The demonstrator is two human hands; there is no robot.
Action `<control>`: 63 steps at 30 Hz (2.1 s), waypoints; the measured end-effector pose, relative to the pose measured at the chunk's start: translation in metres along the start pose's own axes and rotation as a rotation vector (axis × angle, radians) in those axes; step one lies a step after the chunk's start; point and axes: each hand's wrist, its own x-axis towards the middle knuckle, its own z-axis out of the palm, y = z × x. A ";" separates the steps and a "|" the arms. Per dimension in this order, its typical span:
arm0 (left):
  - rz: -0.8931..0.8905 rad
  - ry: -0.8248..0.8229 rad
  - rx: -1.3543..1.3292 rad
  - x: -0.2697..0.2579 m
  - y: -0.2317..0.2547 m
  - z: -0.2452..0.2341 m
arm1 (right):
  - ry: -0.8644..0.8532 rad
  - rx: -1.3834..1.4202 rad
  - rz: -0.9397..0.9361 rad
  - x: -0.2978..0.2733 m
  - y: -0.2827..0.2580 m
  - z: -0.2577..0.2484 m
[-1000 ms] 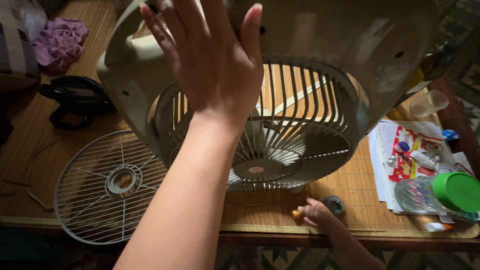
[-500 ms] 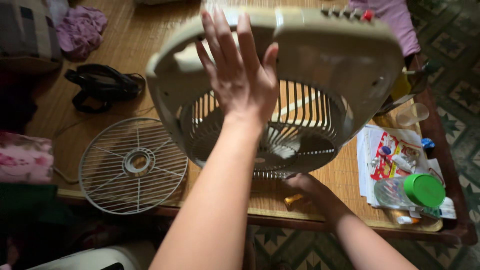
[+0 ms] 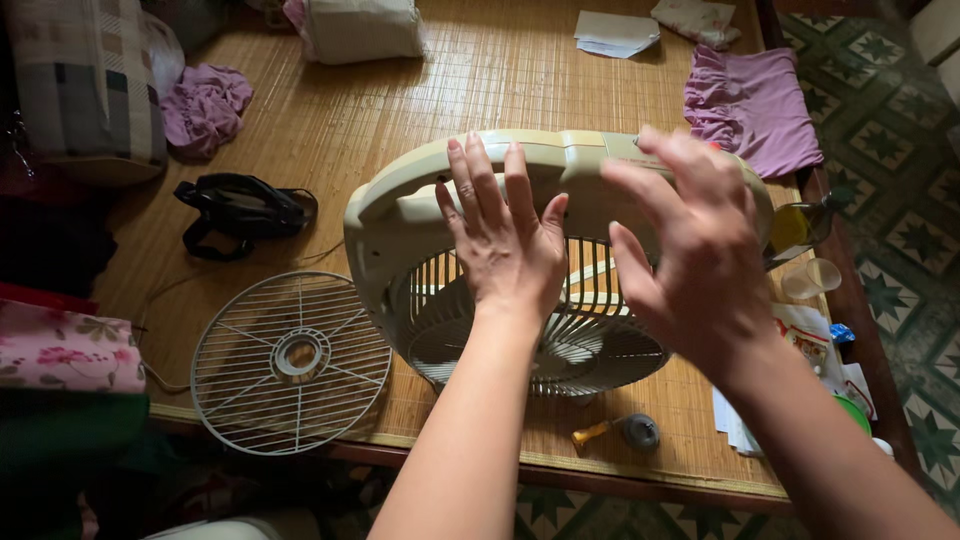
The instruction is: The person disassembles a beige electric fan on a tatami mat. They remove the front grille and center cap, then use a screwdriver to loosen the rear assembly and remove the fan blades. The person places the removed parts on the mat beside the fan.
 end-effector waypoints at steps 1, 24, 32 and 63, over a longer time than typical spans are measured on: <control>0.005 0.002 -0.007 0.000 -0.001 0.001 | -0.022 -0.029 0.001 0.007 0.006 0.009; -0.004 -0.040 -0.203 0.024 -0.009 0.009 | -0.295 -0.135 0.084 0.056 0.058 0.072; 0.012 -0.011 -0.176 0.032 -0.028 0.000 | -0.263 -0.060 0.062 0.055 0.064 0.080; 0.193 -0.596 -0.041 0.118 0.007 0.035 | -0.250 -0.123 0.104 0.093 0.089 0.112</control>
